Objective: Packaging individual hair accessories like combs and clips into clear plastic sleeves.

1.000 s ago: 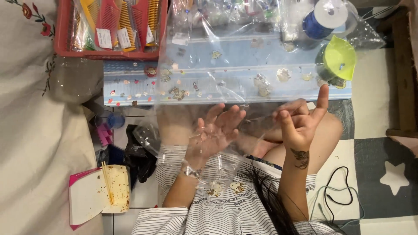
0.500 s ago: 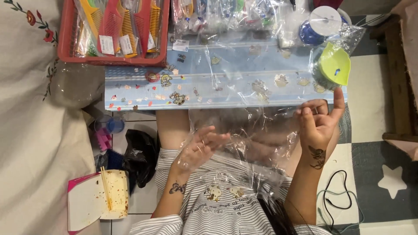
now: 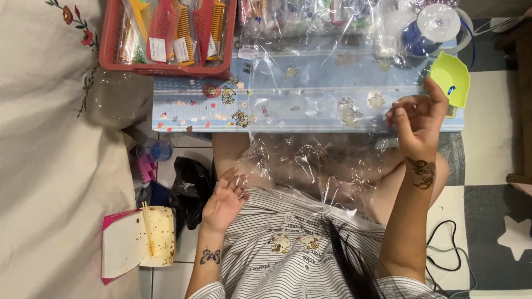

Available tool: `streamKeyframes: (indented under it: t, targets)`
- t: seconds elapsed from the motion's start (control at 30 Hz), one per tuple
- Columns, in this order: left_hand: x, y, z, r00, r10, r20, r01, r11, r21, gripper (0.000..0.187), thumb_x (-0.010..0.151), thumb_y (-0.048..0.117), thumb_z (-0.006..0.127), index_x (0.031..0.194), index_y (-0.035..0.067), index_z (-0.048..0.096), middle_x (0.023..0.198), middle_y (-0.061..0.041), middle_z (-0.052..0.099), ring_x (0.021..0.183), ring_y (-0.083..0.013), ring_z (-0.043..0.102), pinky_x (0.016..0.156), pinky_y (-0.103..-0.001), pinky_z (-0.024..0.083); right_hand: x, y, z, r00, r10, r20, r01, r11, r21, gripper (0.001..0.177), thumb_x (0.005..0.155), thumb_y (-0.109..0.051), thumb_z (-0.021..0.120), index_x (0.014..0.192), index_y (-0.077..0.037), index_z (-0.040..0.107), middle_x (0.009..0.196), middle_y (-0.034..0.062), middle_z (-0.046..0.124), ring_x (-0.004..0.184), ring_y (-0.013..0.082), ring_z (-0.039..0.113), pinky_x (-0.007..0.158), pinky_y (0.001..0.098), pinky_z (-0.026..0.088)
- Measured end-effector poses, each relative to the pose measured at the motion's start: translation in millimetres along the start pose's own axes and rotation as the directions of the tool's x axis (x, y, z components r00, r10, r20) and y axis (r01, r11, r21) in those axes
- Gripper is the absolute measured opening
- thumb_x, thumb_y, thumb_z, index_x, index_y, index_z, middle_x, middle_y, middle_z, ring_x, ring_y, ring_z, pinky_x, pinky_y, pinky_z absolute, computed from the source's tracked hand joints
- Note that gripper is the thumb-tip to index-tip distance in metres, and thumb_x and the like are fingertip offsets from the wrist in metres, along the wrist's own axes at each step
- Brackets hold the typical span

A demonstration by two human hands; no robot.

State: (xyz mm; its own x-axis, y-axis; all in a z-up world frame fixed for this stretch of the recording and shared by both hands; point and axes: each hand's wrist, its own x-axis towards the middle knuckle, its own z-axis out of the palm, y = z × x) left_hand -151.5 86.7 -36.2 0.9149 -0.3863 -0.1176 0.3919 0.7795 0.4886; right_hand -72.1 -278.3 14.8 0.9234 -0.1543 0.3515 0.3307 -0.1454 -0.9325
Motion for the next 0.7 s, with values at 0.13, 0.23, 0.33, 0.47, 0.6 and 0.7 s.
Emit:
streamKeyframes:
  t: [0.13, 0.23, 0.33, 0.47, 0.6, 0.7]
  targets:
    - [18.1, 18.7, 13.3, 0.986, 0.083, -0.144, -0.035, 0.951, 0.306, 0.046, 0.08, 0.025, 0.053, 0.114, -0.001, 0.037, 0.104, -0.013, 0.048, 0.093, -0.0186, 0.048, 0.08, -0.024, 0.039, -2.3, 5.9, 0.3, 1.0, -0.009, 0.026, 0.009, 1.0, -0.011, 0.049, 0.092, 0.005, 0.041, 0.133, -0.011, 0.02, 0.095, 0.0137, 0.046, 0.075, 0.019, 0.05, 0.068, 0.0278, 0.045]
    - [40.2, 35.6, 35.7, 0.992, 0.079, -0.099, 0.049, 0.486, 0.873, 0.057, 0.08, 0.046, 0.036, 0.118, 0.003, 0.034, 0.113, -0.011, 0.047, 0.107, -0.0206, 0.045, 0.097, -0.033, 0.033, -2.1, 4.2, 3.0, 0.999, -0.015, 0.037, 0.014, 1.0, 0.013, 0.049, 0.091, 0.006, 0.04, 0.133, -0.011, 0.02, 0.094, 0.0139, 0.046, 0.075, 0.0179, 0.049, 0.069, 0.0273, 0.045]
    - [65.3, 29.9, 34.6, 0.998, 0.018, 0.057, -0.057, 0.599, 0.799, 0.069, 0.079, 0.057, 0.033, 0.121, 0.003, 0.026, 0.115, -0.015, 0.042, 0.1, -0.0205, 0.046, 0.089, -0.031, 0.037, -0.9, 7.2, 2.7, 0.999, -0.005, 0.049, 0.006, 1.0, -0.007, 0.048, 0.091, 0.004, 0.041, 0.131, -0.01, 0.021, 0.094, 0.0132, 0.045, 0.078, 0.0168, 0.048, 0.072, 0.0272, 0.046]
    - [85.8, 6.8, 31.4, 0.985, -0.032, 0.171, -0.124, 0.558, 0.82, 0.063, 0.079, 0.028, 0.046, 0.126, 0.008, 0.009, 0.119, -0.021, 0.04, 0.097, -0.0304, 0.052, 0.078, -0.037, 0.042, -1.2, 19.9, 0.0, 0.993, -0.08, 0.089, 0.073, 0.994, 0.075, 0.058, 0.087, 0.009, 0.041, 0.134, -0.008, 0.012, 0.097, 0.0168, 0.045, 0.077, 0.0233, 0.054, 0.062, 0.0312, 0.049]
    - [91.3, -8.4, 22.9, 0.973, -0.007, 0.23, -0.169, 0.656, 0.736, 0.06, 0.079, -0.004, 0.046, 0.123, 0.011, 0.008, 0.106, -0.018, 0.049, 0.086, -0.0245, 0.059, 0.075, -0.027, 0.048, -4.9, 19.0, 1.7, 0.99, -0.051, 0.129, 0.044, 0.997, 0.056, 0.073, 0.083, 0.013, 0.045, 0.136, -0.014, 0.003, 0.102, 0.0187, 0.043, 0.08, 0.027, 0.057, 0.06, 0.0332, 0.051]
    - [87.8, -5.9, 16.2, 0.96, 0.009, 0.279, -0.216, 0.655, 0.724, 0.053, 0.082, -0.002, 0.039, 0.122, 0.012, 0.007, 0.109, -0.02, 0.047, 0.089, -0.0259, 0.058, 0.077, -0.03, 0.047, -5.6, 15.5, -3.0, 0.992, -0.025, 0.127, 0.02, 0.999, 0.038, 0.068, 0.086, 0.012, 0.042, 0.136, -0.013, 0.002, 0.099, 0.0226, 0.046, 0.073, 0.029, 0.058, 0.058, 0.0339, 0.052]
